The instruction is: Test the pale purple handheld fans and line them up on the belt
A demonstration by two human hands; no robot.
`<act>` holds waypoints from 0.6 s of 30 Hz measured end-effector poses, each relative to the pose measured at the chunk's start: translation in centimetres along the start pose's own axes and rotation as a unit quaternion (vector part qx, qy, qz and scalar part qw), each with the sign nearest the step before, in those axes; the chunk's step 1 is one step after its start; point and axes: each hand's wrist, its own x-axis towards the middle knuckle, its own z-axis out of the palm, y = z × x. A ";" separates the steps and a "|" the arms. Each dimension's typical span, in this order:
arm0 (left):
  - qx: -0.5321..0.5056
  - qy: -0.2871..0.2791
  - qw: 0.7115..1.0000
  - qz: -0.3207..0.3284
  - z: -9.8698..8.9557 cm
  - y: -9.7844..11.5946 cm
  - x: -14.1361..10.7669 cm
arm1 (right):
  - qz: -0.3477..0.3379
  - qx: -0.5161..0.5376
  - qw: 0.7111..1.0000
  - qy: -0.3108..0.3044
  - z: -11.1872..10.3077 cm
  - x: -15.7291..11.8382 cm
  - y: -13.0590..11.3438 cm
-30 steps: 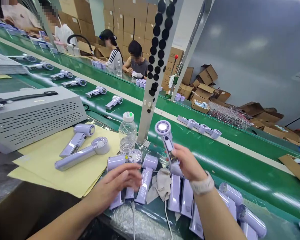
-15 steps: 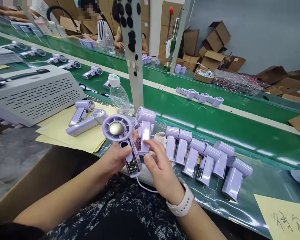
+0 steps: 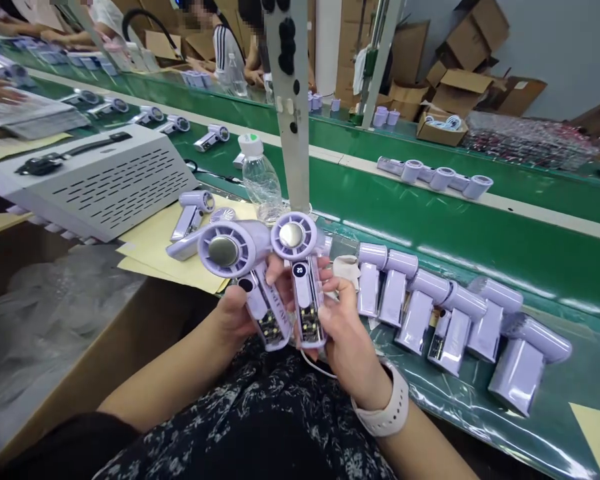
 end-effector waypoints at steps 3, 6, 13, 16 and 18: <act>0.067 0.045 0.991 0.104 -0.5 1.8 0.1 | -0.029 -0.342 0.937 0.069 0.2 1.2 1.7; 0.077 0.105 0.979 0.158 -1.1 3.0 0.4 | -0.019 -0.585 0.809 0.053 0.9 2.4 3.6; 0.019 0.115 0.990 0.076 -1.0 2.5 0.4 | 0.015 -0.514 0.858 -0.025 0.0 2.8 2.3; -0.002 0.124 0.990 0.074 -0.5 1.6 1.0 | 0.082 -0.234 0.968 -0.049 -0.8 1.4 1.2; -0.016 0.125 0.989 0.077 -0.1 1.0 1.5 | 0.112 -0.146 0.982 -0.031 -0.8 0.7 0.9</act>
